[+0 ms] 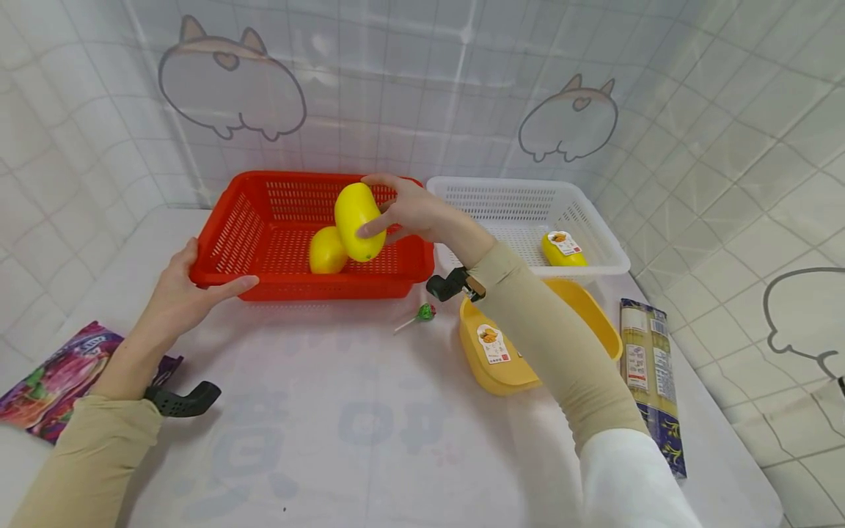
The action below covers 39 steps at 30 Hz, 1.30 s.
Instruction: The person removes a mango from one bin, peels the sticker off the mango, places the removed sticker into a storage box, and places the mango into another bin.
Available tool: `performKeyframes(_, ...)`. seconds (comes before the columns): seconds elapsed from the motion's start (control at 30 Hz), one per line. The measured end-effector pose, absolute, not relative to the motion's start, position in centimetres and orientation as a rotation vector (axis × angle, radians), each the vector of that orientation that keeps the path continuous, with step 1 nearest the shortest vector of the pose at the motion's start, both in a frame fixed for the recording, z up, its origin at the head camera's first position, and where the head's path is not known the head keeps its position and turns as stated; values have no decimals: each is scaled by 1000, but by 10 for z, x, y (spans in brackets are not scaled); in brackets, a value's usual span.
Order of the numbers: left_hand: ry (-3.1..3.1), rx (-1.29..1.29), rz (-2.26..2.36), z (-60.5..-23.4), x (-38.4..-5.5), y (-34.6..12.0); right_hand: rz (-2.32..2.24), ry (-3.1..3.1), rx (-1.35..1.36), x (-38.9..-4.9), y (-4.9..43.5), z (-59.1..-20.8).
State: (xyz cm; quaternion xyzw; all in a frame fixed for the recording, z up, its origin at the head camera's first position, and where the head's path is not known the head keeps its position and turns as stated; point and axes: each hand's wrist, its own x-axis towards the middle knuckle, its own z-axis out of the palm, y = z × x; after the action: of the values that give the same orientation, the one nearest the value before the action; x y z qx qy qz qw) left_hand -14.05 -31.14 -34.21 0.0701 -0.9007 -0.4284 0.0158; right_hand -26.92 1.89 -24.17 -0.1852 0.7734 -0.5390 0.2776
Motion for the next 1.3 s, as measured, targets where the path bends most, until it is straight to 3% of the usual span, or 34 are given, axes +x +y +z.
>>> performKeyframes(1.3, -2807, 249, -1322, -338, -139, -307, -1344, 1930, -269, -341, -4, -264)
